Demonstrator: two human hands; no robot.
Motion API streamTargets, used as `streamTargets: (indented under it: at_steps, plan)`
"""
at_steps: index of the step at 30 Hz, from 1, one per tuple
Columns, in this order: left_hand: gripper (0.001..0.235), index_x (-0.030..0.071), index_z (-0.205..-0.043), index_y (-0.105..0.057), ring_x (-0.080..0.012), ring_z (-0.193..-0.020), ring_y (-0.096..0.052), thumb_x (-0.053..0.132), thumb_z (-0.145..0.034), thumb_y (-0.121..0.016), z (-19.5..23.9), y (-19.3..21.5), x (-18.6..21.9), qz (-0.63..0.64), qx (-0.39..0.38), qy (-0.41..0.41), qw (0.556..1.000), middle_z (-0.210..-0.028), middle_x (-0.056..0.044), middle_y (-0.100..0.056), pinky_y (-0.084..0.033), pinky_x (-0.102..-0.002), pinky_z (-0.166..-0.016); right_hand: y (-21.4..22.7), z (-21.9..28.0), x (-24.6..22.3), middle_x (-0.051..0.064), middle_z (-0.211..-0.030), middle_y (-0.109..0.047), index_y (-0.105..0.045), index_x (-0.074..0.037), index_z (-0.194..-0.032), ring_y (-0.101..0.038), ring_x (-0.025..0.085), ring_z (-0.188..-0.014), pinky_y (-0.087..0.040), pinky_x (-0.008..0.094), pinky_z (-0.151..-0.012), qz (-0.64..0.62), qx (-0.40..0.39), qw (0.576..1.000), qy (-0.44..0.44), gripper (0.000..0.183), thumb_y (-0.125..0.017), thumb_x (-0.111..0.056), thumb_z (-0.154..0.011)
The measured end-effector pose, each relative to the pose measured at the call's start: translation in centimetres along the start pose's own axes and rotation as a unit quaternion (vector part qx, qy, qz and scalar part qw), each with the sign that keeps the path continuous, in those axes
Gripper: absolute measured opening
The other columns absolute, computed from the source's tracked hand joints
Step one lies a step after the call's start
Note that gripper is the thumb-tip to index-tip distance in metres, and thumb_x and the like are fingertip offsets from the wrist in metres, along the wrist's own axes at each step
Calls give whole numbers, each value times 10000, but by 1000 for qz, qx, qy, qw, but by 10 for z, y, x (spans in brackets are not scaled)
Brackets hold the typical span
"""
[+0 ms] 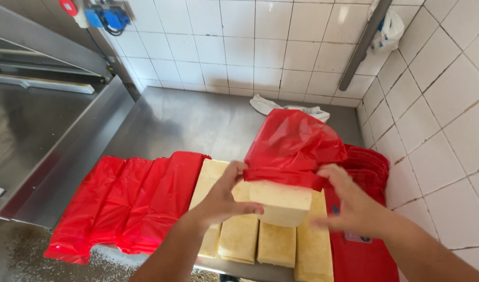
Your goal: Removing red plastic packaging from large blocks of cheese and arranging them on a stainless steel work surface.
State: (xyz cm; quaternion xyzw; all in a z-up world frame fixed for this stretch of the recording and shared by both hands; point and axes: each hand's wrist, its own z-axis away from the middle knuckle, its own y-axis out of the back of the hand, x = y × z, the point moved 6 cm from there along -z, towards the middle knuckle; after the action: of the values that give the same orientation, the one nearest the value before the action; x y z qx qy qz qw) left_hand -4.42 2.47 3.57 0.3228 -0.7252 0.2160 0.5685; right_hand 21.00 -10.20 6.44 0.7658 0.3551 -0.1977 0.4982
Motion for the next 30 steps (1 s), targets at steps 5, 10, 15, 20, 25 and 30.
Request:
streamTargets:
  at_steps: [5, 10, 15, 20, 25, 30]
  plan:
    - [329, 165, -883, -576, -147, -905, -544, 136, -790, -890, 8, -17, 6, -71, 77, -142, 984, -942, 26, -622, -443, -297, -866, -11, 2, -3, -28, -969, -667, -637, -155, -878, -572, 162, -928, -481, 303, -823, 87, -12, 995, -56, 370, -902, -376, -746]
    - [354, 36, -793, -493, -290, -862, -610, 185, -879, -802, 13, -31, 9, -237, 117, -377, 888, -847, -109, -614, -536, -473, -1015, -31, 18, -34, 2, -775, -581, -521, -133, -725, -552, 215, -744, -413, 406, -799, 252, 104, 934, 229, 268, -769, -168, -817]
    - [366, 31, -874, -626, -279, -909, -686, 281, -810, -886, 22, -32, -26, -305, 87, -407, 857, -906, -63, -693, -567, -450, -1037, -72, 52, 32, -10, -820, -581, -599, -146, -786, -568, 211, -764, -445, 426, -873, 256, 64, 918, 296, 251, -770, -285, -906]
    - [746, 191, -1400, -592, -257, -1502, -322, 579, -778, -732, 36, -40, -157, -369, -223, 136, 892, -1570, -14, -464, -278, -441, -1204, -160, 112, 186, -43, -1298, -651, -709, -230, -1218, -555, 211, -1223, -525, 420, -952, 158, -304, 936, -80, 347, -669, -458, -959]
    - [1006, 204, -1513, -359, -220, -1462, -412, 396, -669, -870, 24, -34, -89, -144, -71, 225, 961, -1560, -21, -464, -342, -429, -1171, -103, 66, 124, -7, -1437, -545, -495, -212, -1380, -541, 170, -1336, -435, 371, -1131, -60, -183, 925, -327, 800, -911, -381, -718]
    - [932, 156, -1488, -349, -346, -1305, -610, 330, -748, -888, -12, -69, -37, 189, -33, 5, 981, -1385, -159, -574, -606, -452, -995, -67, -3, 58, 31, -1506, -514, -318, -220, -1511, -521, 219, -1414, -446, 456, -1158, -188, -60, 962, -188, 1020, -908, -250, -680]
